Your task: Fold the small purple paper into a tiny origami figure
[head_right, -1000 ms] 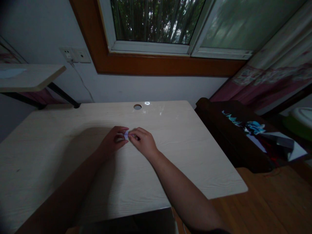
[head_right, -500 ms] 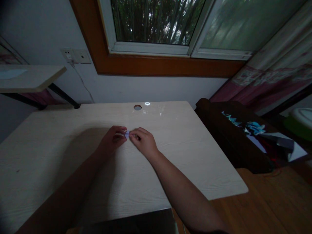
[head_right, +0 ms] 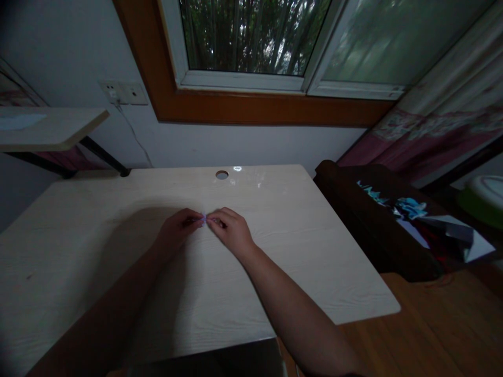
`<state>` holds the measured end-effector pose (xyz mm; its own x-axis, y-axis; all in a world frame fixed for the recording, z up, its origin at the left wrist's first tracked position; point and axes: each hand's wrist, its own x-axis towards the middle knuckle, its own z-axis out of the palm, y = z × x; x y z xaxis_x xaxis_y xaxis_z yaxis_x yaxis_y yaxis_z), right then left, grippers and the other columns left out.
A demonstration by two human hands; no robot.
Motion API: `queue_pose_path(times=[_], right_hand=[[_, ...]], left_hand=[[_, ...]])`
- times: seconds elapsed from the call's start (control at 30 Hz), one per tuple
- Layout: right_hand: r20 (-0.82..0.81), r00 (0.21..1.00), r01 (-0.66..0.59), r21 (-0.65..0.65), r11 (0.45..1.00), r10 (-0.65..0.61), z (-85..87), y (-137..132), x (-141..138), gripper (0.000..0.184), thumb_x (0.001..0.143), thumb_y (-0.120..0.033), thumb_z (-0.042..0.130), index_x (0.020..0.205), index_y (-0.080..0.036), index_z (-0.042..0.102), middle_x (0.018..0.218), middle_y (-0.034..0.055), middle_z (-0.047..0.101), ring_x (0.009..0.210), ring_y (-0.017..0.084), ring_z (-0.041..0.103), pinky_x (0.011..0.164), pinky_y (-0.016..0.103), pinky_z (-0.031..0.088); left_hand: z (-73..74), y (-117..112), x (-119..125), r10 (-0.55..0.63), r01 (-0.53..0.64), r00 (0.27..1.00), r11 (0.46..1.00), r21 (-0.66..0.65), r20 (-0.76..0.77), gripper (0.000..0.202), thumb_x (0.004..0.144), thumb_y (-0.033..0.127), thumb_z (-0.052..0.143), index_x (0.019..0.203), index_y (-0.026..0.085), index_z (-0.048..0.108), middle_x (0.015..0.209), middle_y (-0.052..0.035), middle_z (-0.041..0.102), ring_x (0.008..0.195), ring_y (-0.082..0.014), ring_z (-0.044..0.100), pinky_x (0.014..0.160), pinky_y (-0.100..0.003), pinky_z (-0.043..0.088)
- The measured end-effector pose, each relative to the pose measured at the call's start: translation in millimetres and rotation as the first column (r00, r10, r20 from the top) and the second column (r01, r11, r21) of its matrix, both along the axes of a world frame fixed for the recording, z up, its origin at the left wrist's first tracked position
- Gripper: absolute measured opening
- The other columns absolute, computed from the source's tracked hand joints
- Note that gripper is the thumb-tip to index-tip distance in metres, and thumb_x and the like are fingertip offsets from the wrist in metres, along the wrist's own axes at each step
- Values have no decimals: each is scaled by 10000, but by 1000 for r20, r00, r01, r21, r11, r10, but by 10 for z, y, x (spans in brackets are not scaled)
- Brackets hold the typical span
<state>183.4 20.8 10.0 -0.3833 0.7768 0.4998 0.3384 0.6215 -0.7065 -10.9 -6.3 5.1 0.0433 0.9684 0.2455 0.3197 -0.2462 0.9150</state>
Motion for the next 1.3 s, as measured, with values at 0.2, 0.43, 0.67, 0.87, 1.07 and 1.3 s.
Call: queue_pose_path(times=[0.2, 0.43, 0.67, 0.87, 1.07, 1.3], right_hand=[[-8, 999, 45, -8, 999, -45, 5, 12, 14, 120, 916, -286, 632, 942, -233, 736, 833, 38, 687, 697, 150, 597, 651, 272, 468], [-30, 998, 64, -2, 998, -64, 6, 13, 31, 107, 916, -277, 639, 937, -227, 731, 838, 36, 688, 749, 158, 619, 675, 276, 468], [-29, 993, 117, -8, 993, -117, -9, 6, 31, 103, 898, -302, 660, 899, -220, 724, 810, 35, 677, 708, 155, 603, 648, 273, 463], [-61, 984, 169, -14, 985, -170, 16, -21, 41, 132, 892, -326, 660, 862, -214, 725, 787, 37, 665, 653, 148, 566, 632, 275, 455], [-180, 959, 194, -153, 969, -221, 37, -13, 33, 155, 862, -349, 676, 821, -209, 729, 766, 30, 659, 654, 147, 553, 630, 275, 446], [-455, 870, -113, -557, 823, -188, -44, 120, 67, 271, 770, -443, 724, 810, -176, 697, 725, 9, 659, 554, 106, 501, 539, 242, 409]], left_hand=[[-20, 29, -35, 44, -44, 999, 999, -14, 20, 180, 823, 378, 696, 914, 224, 710, 863, -28, 730, 782, -174, 687, 770, -310, 563], [-61, 53, -49, 73, -72, 996, 997, -33, 56, 194, 816, 374, 706, 927, 215, 708, 848, -27, 720, 771, -164, 681, 757, -299, 564], [-78, 49, -45, 96, -101, 985, 995, 27, 147, 277, 833, 379, 692, 1056, 218, 657, 1041, -57, 684, 921, -173, 672, 807, -315, 582], [-26, 43, -94, 258, -289, 915, 956, 57, 310, 241, 884, 406, 615, 1011, 204, 654, 1083, -64, 633, 951, -171, 649, 809, -325, 598], [-71, 94, -178, 397, -424, 808, 905, -38, 435, 239, 867, 419, 611, 924, 189, 647, 990, -49, 642, 924, -161, 639, 766, -300, 584], [-114, 124, -205, 405, -413, 790, 906, -88, 460, 248, 837, 423, 626, 892, 182, 648, 923, -45, 643, 869, -150, 633, 744, -285, 573]])
